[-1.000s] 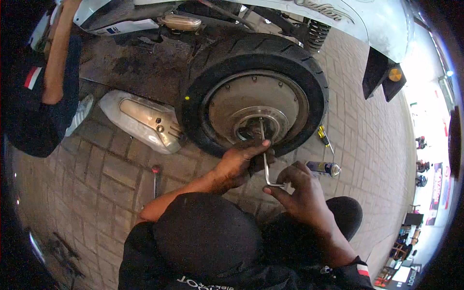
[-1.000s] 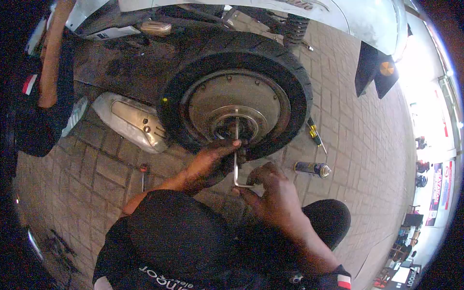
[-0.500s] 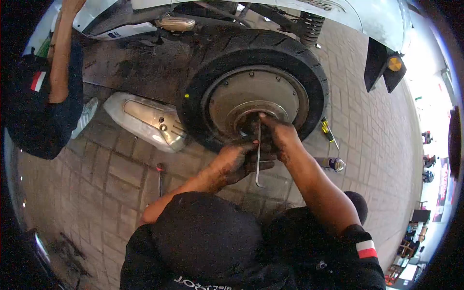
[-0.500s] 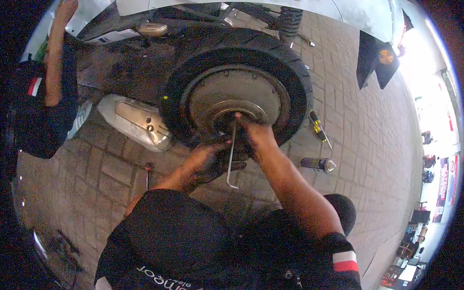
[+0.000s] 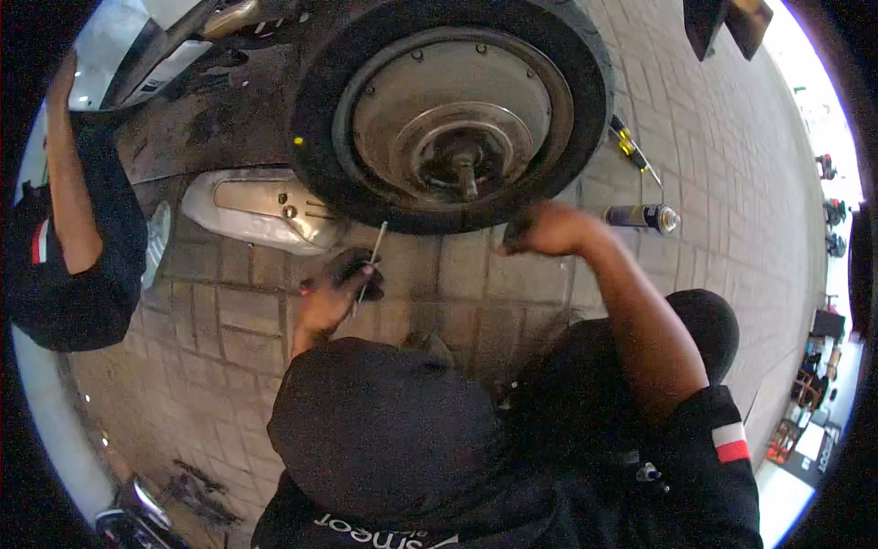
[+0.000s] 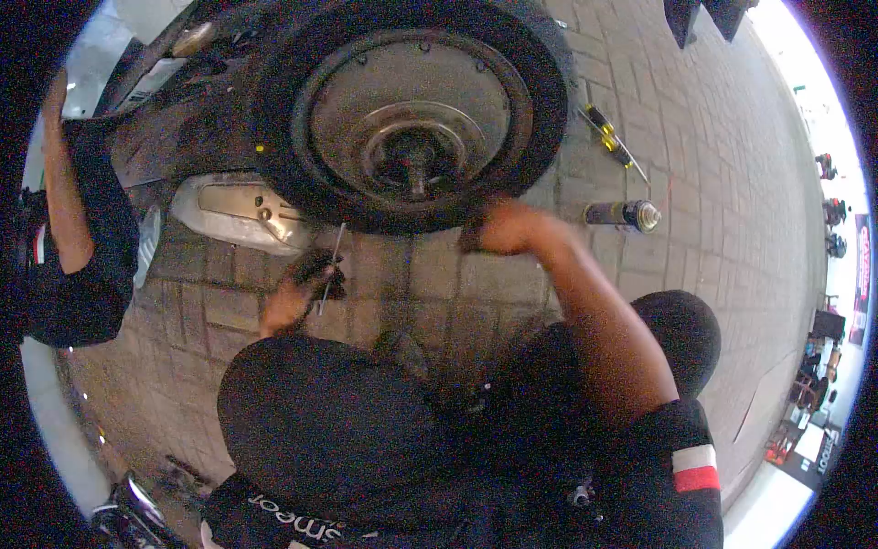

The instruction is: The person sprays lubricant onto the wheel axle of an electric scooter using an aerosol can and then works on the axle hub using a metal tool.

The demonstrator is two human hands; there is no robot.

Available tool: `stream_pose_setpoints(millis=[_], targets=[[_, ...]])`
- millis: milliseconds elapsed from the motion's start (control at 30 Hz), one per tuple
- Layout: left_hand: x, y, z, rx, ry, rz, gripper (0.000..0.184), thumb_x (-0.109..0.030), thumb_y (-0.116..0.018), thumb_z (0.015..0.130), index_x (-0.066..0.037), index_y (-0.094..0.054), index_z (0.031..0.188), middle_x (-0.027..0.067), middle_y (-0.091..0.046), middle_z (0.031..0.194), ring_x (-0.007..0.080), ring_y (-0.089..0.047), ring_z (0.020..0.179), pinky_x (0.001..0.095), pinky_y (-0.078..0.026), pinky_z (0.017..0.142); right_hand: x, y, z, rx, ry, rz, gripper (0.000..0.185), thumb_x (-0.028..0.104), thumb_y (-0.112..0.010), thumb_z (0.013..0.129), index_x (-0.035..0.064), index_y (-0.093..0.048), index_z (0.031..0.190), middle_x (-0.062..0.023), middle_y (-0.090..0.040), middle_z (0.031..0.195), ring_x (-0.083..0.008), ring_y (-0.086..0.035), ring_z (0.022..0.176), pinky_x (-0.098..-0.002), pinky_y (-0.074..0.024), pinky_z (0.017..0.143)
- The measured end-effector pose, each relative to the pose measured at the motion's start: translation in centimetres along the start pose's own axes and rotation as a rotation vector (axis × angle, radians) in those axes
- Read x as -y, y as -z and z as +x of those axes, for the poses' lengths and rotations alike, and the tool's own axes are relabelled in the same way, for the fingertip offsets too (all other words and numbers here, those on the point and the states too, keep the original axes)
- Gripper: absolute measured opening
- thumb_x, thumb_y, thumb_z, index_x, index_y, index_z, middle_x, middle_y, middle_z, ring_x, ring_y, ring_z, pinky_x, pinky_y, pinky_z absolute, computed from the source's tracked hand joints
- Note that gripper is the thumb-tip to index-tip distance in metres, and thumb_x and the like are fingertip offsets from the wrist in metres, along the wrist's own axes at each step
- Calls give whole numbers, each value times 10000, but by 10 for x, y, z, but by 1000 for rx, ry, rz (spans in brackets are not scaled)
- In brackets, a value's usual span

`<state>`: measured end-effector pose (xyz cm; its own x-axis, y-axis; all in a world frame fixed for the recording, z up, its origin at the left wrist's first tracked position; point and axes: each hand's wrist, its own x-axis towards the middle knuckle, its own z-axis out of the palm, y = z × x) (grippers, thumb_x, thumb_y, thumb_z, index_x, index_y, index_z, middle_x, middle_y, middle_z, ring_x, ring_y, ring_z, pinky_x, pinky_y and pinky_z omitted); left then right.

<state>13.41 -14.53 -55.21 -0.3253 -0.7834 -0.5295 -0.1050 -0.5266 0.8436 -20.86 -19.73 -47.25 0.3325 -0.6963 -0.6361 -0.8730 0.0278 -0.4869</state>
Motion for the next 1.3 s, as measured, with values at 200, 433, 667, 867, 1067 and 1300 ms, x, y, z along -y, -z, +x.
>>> stream_pose_setpoints(millis=[200, 433, 667, 867, 1067, 1300], targets=[[34, -37, 7, 50, 99, 387, 282, -112, -573, 915, -38, -534, 1185, 95, -657, 850, 180, -640, 701, 322, -524, 648, -111, -178, 105, 132, -92, -204, 497, 416, -666, 764, 0, -661, 1036, -232, -643, 1079, -394, -613, 1009, -444, -495, 890], [39, -51, 21, 222, -254, 877, 264, -135, -599, 838, -115, -619, 1101, 141, -677, 910, 318, -653, 782, 419, -515, 724, -10, -108, 34, -25, 97, -303, 506, 343, -620, 854, 80, -527, 1275, -207, -559, 1242, -362, -534, 1153, -455, -430, 972], [-27, -67, 34, 237, -607, 1205, 299, -190, -634, 807, -84, -637, 1086, 178, -660, 999, 365, -623, 936, 436, -493, 834, 14, -115, 24, 11, 166, -192, 286, 168, -549, 881, 60, -593, 1143, -191, -622, 1113, -377, -595, 1028, -461, -483, 856], [-67, -71, 38, -487, -845, 688, 287, -243, -694, 821, -31, -655, 1010, 180, -677, 906, 328, -654, 819, 404, -509, 732, 2, -127, 34, -390, 177, 149, 202, 106, -509, 891, 44, -615, 1052, -165, -672, 944, -346, -660, 878, -445, -513, 749], [-62, -93, 49, -398, -673, 476, 260, -268, -657, 876, -20, -672, 948, 180, -678, 848, 332, -660, 745, 393, -510, 658, 11, -137, 42, -518, 181, 401, 240, 37, -526, 818, 60, -627, 1035, -186, -666, 893, -368, -650, 846, -457, -506, 731], [-69, -96, 59, -416, -596, 632, 270, -242, -572, 913, 7, -668, 952, 222, -663, 893, 404, -639, 811, 448, -501, 702, -8, -158, 70, -516, 88, 156, 240, 35, -530, 821, 39, -635, 1038, -207, -669, 951, -369, -646, 895, -464, -501, 759]])
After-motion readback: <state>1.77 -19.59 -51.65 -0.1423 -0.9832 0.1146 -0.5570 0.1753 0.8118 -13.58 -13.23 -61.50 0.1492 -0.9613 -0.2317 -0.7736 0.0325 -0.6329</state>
